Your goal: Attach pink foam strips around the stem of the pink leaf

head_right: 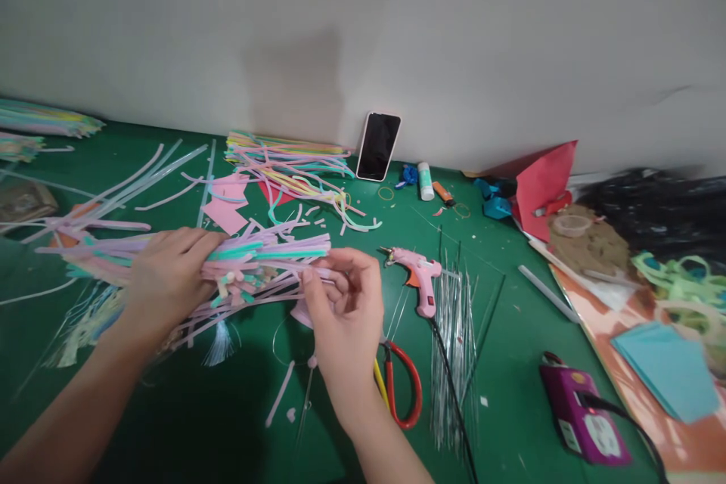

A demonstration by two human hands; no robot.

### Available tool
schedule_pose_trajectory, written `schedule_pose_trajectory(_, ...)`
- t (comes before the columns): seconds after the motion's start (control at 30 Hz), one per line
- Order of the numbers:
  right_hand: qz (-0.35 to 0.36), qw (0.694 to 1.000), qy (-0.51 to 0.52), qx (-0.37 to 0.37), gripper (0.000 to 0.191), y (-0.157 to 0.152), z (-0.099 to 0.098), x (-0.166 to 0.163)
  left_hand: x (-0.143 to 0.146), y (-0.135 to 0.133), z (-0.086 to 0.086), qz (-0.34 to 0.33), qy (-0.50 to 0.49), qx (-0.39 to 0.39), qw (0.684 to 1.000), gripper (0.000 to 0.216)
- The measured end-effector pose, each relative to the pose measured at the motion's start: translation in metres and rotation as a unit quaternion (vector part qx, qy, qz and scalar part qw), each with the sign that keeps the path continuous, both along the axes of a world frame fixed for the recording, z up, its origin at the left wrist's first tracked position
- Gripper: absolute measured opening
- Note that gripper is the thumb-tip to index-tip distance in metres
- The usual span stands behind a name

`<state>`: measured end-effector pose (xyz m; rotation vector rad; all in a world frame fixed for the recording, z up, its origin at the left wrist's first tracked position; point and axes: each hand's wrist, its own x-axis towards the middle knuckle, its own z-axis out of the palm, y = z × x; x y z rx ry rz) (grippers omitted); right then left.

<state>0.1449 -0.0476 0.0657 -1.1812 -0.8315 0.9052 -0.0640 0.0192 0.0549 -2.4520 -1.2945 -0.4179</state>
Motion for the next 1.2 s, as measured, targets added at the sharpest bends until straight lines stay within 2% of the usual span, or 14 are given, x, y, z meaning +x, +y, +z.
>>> schedule_pose_trajectory(0.23, -0.024, 0.998, -0.057, 0.019, 0.020, 0.002, -0.003, 0.002, 0.000, -0.001, 0.002, 0.010, 0.001, -0.009, 1.000, 0.029)
schedule_pose_trajectory(0.37, -0.029, 0.997, -0.063, 0.042, 0.031, 0.004, -0.002, 0.004, 0.000, -0.002, 0.003, 0.004, -0.002, -0.011, 1.000, 0.031)
schedule_pose_trajectory(0.5, -0.031, 0.993, -0.099, 0.049, 0.020, 0.004, -0.004, 0.004, -0.001, -0.001, 0.000, 0.003, -0.013, -0.019, 1.000, 0.033)
schedule_pose_trajectory(0.67, -0.036, 0.994, -0.086, 0.057, 0.015, 0.001, -0.006, 0.002, -0.003, -0.001, -0.002, 0.005, -0.011, -0.015, 1.000, 0.031)
schedule_pose_trajectory(0.77, -0.019, 0.996, -0.080, 0.045, 0.013, 0.001, -0.004, 0.005, -0.004, -0.001, -0.001, 0.003, -0.012, -0.018, 1.000, 0.030)
schedule_pose_trajectory(0.93, 0.059, 0.997, -0.047, 0.008, 0.013, 0.003, -0.003, 0.016, -0.003, -0.002, 0.002, -0.005, -0.021, -0.045, 0.999, 0.029)
schedule_pose_trajectory(1.2, 0.063, 0.998, -0.012, 0.004, 0.013, 0.000, 0.000, 0.011, -0.003, -0.004, 0.001, -0.036, -0.042, 0.002, 0.998, 0.030)
